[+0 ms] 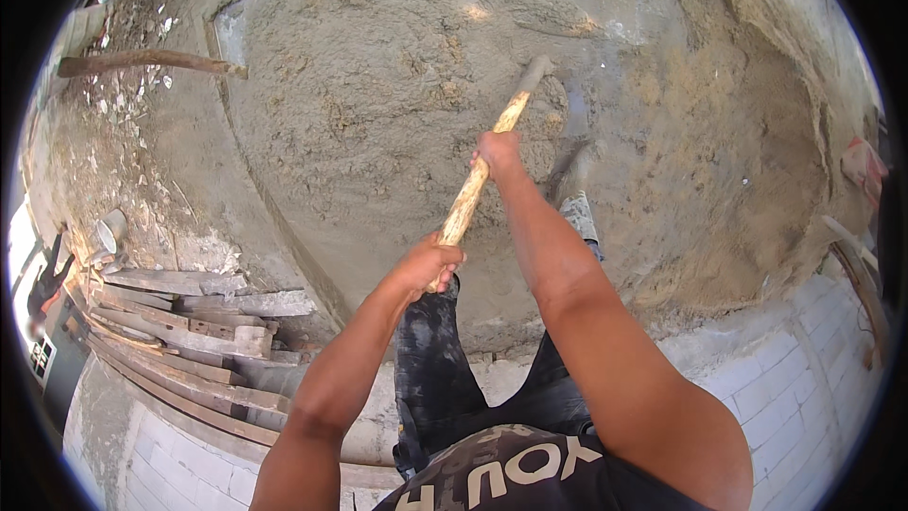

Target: The person pours water and wet concrete from several buckets onto a pile of sand and cement, then mixes the materials using a hoe.

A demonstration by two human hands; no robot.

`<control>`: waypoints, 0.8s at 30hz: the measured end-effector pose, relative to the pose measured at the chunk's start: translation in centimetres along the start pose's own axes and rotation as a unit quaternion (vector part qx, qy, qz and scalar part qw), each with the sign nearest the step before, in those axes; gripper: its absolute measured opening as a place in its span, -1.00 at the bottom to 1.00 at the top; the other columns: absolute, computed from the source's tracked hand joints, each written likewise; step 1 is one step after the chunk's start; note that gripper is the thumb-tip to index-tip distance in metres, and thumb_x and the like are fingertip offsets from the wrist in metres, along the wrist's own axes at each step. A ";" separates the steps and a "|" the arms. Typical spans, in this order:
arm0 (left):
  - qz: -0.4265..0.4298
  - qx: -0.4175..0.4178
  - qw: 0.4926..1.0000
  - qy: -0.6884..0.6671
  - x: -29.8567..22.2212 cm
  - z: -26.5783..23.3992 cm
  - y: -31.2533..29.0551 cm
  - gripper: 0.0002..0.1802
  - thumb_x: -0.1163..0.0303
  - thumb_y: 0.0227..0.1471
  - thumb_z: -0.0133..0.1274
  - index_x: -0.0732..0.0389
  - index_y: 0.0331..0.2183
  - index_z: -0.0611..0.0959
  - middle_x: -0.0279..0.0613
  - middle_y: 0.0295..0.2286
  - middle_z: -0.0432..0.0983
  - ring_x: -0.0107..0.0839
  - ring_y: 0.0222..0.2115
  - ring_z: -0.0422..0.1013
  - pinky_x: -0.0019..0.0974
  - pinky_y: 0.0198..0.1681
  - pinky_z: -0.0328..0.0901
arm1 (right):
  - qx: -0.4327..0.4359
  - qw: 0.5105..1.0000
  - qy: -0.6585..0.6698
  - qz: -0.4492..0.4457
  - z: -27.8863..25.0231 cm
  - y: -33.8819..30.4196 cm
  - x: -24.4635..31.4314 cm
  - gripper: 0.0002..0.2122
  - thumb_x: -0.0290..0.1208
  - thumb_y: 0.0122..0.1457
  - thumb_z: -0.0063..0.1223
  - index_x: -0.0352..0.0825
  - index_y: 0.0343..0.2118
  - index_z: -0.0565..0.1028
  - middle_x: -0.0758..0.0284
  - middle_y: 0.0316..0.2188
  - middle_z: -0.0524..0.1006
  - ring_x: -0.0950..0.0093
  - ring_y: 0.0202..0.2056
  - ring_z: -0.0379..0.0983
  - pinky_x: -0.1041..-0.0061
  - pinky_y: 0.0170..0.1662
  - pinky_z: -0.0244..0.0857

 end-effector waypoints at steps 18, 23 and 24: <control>0.029 -0.162 0.859 0.485 11.1 -3.1 -21.0 -0.66 0.33 -0.15 0.21 0.22 -0.28 0.52 0.11 -0.50 0.52 0.14 -0.41 0.48 -0.06 -0.34 0.34 | 0.160 0.934 0.315 0.050 -5.5 -24.5 -12.2 -0.75 -0.47 0.25 0.01 -0.28 -0.15 0.16 0.29 -0.48 0.36 0.43 -0.59 0.39 0.38 -0.55 0.40; 0.041 0.066 0.965 0.251 13.6 11.1 2.2 -0.53 0.40 -0.09 0.23 0.30 -0.11 0.48 -0.28 -0.63 0.41 -0.51 -0.73 0.33 -0.35 -0.71 0.22 | -0.056 0.990 0.124 -0.037 -23.4 -3.3 -10.4 -0.80 -0.50 0.25 0.03 -0.46 -0.22 0.26 0.30 -0.57 0.35 0.45 -0.66 0.36 0.42 -0.65 0.36; 0.030 0.113 0.973 0.200 13.3 12.7 5.7 -0.50 0.39 -0.07 0.23 0.28 -0.08 0.45 -0.33 -0.64 0.38 -0.51 -0.74 0.31 -0.36 -0.71 0.23 | -0.078 0.994 0.067 -0.031 -25.3 -0.4 -9.3 -0.82 -0.44 0.23 0.11 -0.40 -0.43 0.37 0.32 -0.59 0.35 0.50 -0.62 0.34 0.43 -0.59 0.39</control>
Point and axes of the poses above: each hand's wrist, its own y-axis towards the middle knuckle, its own z-axis out of the palm, x = y × z, the point moved 1 cm from there along y, towards the middle knuckle
